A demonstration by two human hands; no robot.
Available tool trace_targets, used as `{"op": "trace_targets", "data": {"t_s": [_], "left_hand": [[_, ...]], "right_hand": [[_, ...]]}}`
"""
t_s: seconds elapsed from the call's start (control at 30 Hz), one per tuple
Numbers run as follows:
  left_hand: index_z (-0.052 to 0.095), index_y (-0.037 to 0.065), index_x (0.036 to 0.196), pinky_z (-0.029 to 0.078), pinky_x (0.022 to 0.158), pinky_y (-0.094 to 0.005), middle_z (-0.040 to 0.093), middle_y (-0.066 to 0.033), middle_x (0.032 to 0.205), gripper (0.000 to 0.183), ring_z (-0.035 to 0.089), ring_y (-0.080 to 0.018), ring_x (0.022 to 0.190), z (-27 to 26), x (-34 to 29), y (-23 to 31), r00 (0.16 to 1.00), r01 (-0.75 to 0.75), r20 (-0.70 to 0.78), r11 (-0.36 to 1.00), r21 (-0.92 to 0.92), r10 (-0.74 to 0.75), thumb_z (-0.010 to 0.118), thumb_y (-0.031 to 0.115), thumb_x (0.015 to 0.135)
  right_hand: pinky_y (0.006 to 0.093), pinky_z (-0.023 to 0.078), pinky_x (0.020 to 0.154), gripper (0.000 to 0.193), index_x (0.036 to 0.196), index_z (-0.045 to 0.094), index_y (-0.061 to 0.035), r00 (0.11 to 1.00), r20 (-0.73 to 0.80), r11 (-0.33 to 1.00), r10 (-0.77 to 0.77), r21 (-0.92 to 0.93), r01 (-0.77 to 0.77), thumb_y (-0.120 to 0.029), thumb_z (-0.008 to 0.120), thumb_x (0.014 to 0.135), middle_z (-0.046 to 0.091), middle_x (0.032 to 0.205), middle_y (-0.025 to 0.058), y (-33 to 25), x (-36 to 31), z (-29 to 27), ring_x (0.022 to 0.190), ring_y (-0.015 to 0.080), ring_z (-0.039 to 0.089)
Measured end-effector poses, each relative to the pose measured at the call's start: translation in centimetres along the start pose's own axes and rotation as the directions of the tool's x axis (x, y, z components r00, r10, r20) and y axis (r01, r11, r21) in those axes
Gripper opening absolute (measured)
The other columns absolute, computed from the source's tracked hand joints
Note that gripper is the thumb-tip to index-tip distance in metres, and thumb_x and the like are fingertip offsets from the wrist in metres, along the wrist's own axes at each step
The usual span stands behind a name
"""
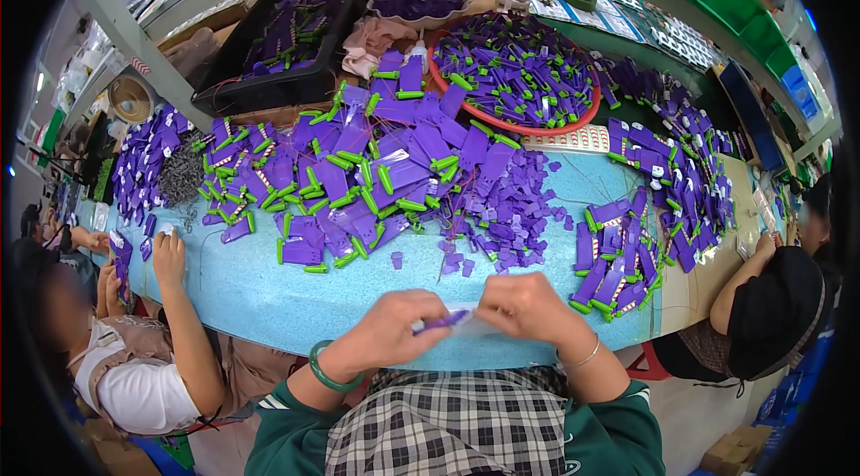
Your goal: The person assembles small purple and green plastic components by hand at a factory workstation. They repeatedly pick up a purple piece, attach a green piece, and place the assembled unit on the table. Other workers are visible nearby performing similar tasks.
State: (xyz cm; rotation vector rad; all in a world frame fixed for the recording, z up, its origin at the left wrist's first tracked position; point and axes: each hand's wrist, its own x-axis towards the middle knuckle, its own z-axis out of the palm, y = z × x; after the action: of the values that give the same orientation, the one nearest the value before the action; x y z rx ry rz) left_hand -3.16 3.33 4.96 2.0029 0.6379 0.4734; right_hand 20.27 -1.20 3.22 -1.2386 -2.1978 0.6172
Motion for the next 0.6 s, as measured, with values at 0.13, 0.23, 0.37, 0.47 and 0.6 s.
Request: {"op": "trace_targets", "data": {"t_s": [0.13, 0.23, 0.37, 0.47, 0.6], "left_hand": [[0.059, 0.000, 0.090, 0.047, 0.063, -0.0285, 0.065, -0.0071, 0.078, 0.009, 0.061, -0.0168, 0.071, -2.0, -1.4, 0.1, 0.948, 0.164, -0.250, 0.976, -0.144, -0.196, 0.063, 0.005, 0.083], [0.049, 0.001, 0.104, 0.048, 0.068, -0.0281, 0.063, -0.0076, 0.084, 0.012, 0.059, -0.0136, 0.074, -2.2, -1.8, 1.2, 0.820, 0.014, -0.509, 0.898, -0.439, -0.261, 0.050, 0.004, 0.092], [0.043, 0.003, 0.106, 0.047, 0.074, -0.0316, 0.059, -0.0106, 0.085, 0.011, 0.057, -0.0166, 0.077, -2.1, -1.8, -0.2, 0.679, -0.274, -0.726, 0.879, -0.391, -0.111, 0.044, 0.009, 0.097], [0.044, 0.004, 0.108, 0.049, 0.073, -0.0340, 0.057, -0.0103, 0.083, 0.013, 0.057, -0.0187, 0.075, -1.6, -1.9, -1.2, 0.664, -0.269, -0.739, 0.885, -0.379, -0.114, 0.042, 0.013, 0.099], [0.044, 0.004, 0.108, 0.049, 0.073, -0.0322, 0.058, -0.0102, 0.084, 0.015, 0.058, -0.0170, 0.075, 0.4, -1.6, -2.5, 0.718, -0.170, -0.664, 0.873, -0.457, -0.208, 0.040, 0.016, 0.100]], "right_hand": [[0.0359, 0.049, 0.050, 0.016, 0.070, 0.059, -0.0060, 0.973, -0.163, 0.939, 0.161, -0.280, -0.202, -0.016, 0.071, 0.072, 0.058, 0.071, 0.0074, 1.0, 1.6, 1.4, 0.062, 0.0250, 0.061], [0.0360, 0.049, 0.051, 0.015, 0.071, 0.059, -0.0055, 0.964, -0.222, 0.900, 0.143, -0.376, -0.220, -0.014, 0.071, 0.072, 0.056, 0.070, 0.0084, 0.9, 2.8, 3.2, 0.065, 0.0250, 0.061], [0.0367, 0.051, 0.053, 0.011, 0.075, 0.058, -0.0046, 0.972, -0.146, 0.832, 0.182, -0.505, -0.231, -0.011, 0.067, 0.073, 0.056, 0.072, 0.0098, 1.4, 2.9, 4.9, 0.070, 0.0249, 0.061], [0.0374, 0.051, 0.053, 0.008, 0.076, 0.059, -0.0035, 0.975, -0.143, 0.809, 0.172, -0.544, -0.223, -0.008, 0.065, 0.072, 0.055, 0.070, 0.0101, 1.1, 2.8, 4.7, 0.068, 0.0264, 0.061], [0.0334, 0.052, 0.053, 0.005, 0.077, 0.059, -0.0005, 0.955, -0.193, 0.948, 0.226, -0.181, -0.261, -0.003, 0.063, 0.077, 0.062, 0.077, 0.0129, 2.0, 1.8, 3.6, 0.065, 0.0220, 0.064]]}}
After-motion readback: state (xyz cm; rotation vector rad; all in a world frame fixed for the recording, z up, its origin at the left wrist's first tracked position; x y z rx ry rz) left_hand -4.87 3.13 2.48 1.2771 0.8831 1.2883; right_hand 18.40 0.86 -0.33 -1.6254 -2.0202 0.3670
